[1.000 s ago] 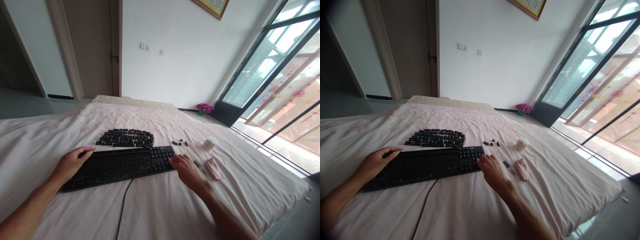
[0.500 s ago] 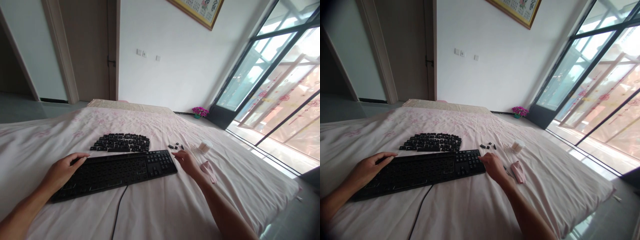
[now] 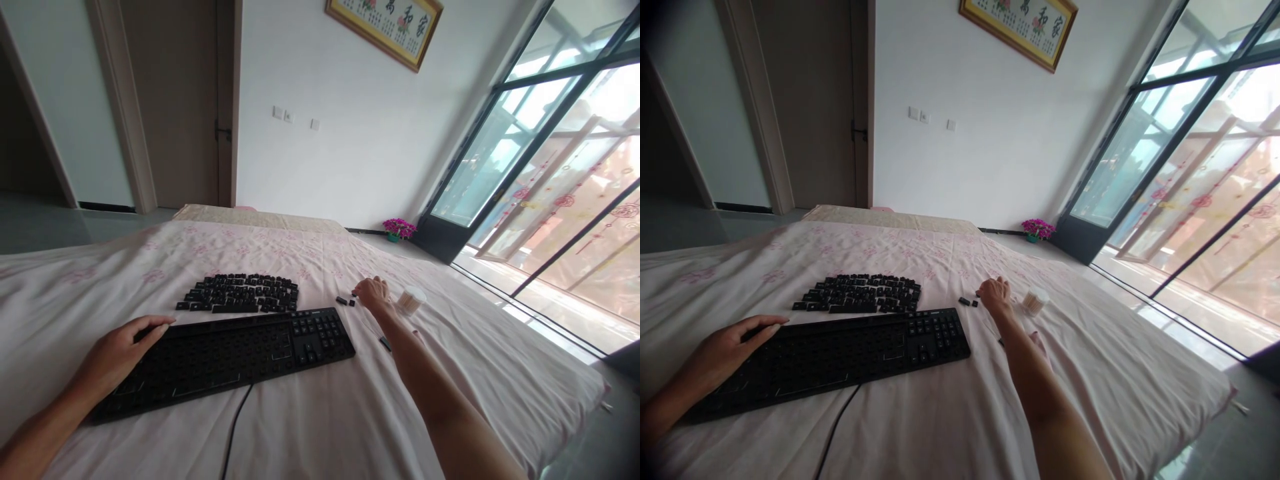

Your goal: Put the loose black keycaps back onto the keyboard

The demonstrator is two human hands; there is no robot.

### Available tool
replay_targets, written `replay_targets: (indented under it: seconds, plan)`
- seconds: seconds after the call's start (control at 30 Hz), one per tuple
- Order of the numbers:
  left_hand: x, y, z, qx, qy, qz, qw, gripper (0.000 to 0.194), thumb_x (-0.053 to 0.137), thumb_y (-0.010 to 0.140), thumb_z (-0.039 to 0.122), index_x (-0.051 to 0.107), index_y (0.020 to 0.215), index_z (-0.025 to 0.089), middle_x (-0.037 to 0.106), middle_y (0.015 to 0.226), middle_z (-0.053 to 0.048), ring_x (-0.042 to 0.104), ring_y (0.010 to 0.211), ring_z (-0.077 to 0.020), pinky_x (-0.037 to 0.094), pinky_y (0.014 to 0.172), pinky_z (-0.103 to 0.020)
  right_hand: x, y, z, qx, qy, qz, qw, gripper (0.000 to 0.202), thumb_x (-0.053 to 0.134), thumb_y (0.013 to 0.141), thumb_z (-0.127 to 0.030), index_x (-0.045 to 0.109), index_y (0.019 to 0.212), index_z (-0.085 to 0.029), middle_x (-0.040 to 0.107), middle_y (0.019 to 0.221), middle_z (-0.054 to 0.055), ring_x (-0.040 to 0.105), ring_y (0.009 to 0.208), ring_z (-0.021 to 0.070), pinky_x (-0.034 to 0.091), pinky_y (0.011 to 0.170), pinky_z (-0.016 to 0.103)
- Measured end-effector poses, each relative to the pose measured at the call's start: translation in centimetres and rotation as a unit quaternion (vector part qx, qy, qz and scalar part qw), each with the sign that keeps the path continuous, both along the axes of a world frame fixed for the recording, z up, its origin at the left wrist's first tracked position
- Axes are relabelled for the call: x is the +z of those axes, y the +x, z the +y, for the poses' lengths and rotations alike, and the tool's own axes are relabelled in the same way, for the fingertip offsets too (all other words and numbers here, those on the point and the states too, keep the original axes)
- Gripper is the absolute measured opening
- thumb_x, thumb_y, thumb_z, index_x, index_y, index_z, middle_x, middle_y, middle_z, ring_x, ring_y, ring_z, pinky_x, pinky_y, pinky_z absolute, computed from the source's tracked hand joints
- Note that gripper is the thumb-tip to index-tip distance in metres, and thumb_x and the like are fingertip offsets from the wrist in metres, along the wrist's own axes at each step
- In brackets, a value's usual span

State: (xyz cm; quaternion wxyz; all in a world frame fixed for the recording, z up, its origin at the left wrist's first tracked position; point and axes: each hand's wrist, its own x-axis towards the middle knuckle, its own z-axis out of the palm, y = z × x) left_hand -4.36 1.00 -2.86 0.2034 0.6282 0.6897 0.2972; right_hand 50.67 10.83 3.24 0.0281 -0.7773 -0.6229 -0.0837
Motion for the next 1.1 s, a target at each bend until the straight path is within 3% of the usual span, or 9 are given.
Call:
replay_targets:
  seconds: [0.27, 0.5, 0.67, 0.77, 0.93, 1.1]
  plan:
    - [0.6, 0.3, -0.2, 0.000, -0.007, -0.003, 1.000, 0.043, 0.047, 0.079, 0.055, 0.067, 0.105, 0.027, 0.071, 0.109, 0.001, 0.066, 0.096, -0.0232, 0.050, 0.081, -0.028, -0.8, 0.0, 1.4, -0.002, -0.043, -0.023, 0.999, 0.016, 0.069, 0.075, -0.033, 0.076, 0.083, -0.021, 0.070, 0.089, 0.013, 0.048, 0.104, 0.0290, 0.027, 0.086, 0.039]
    - [0.3, 0.1, -0.2, -0.005, 0.014, -0.001, 1.000, 0.043, 0.048, 0.080, 0.055, 0.067, 0.104, 0.025, 0.072, 0.107, -0.001, 0.067, 0.096, -0.0223, 0.049, 0.083, -0.026, -0.4, -0.8, 0.4, 0.039, -0.028, -0.022, 0.999, 0.014, 0.067, 0.076, -0.030, 0.077, 0.081, -0.021, 0.071, 0.089, 0.012, 0.049, 0.100, 0.0273, 0.028, 0.085, 0.037]
    - [0.1, -0.1, -0.1, -0.002, 0.006, -0.001, 1.000, 0.042, 0.049, 0.080, 0.054, 0.067, 0.105, 0.026, 0.071, 0.109, 0.000, 0.066, 0.098, -0.0217, 0.048, 0.084, -0.026, 0.7, -2.0, -2.4, 0.095, 0.020, -0.005, 0.995, 0.021, 0.058, 0.085, -0.038, 0.075, 0.095, -0.030, 0.070, 0.101, 0.004, 0.050, 0.100, 0.0230, 0.029, 0.085, 0.035]
    - [0.2, 0.0, -0.2, -0.007, 0.008, -0.002, 1.000, 0.042, 0.048, 0.080, 0.054, 0.067, 0.105, 0.026, 0.070, 0.111, -0.001, 0.064, 0.101, -0.0223, 0.047, 0.088, -0.027, 1.0, -2.9, -5.0, 0.162, 0.069, 0.038, 0.984, 0.024, 0.054, 0.089, -0.044, 0.072, 0.100, -0.034, 0.069, 0.104, -0.001, 0.051, 0.098, 0.0203, 0.032, 0.085, 0.032]
    - [0.5, 0.2, -0.3, -0.004, 0.006, 0.003, 1.000, 0.043, 0.048, 0.080, 0.054, 0.067, 0.105, 0.025, 0.070, 0.111, -0.001, 0.065, 0.100, -0.0227, 0.048, 0.086, -0.027, 0.9, -4.3, -9.5, 0.263, 0.113, 0.107, 0.952, 0.022, 0.058, 0.087, -0.044, 0.074, 0.095, -0.031, 0.070, 0.096, 0.002, 0.056, 0.088, 0.0195, 0.037, 0.080, 0.033]
    - [0.7, 0.3, -0.5, -0.001, 0.005, 0.012, 1.000, 0.044, 0.048, 0.080, 0.054, 0.068, 0.106, 0.024, 0.071, 0.108, -0.002, 0.066, 0.096, -0.0227, 0.048, 0.084, -0.028, 0.3, -4.8, -12.5, 0.291, 0.119, 0.140, 0.939, 0.021, 0.058, 0.088, -0.041, 0.074, 0.094, -0.029, 0.070, 0.090, 0.002, 0.057, 0.085, 0.0183, 0.040, 0.079, 0.032]
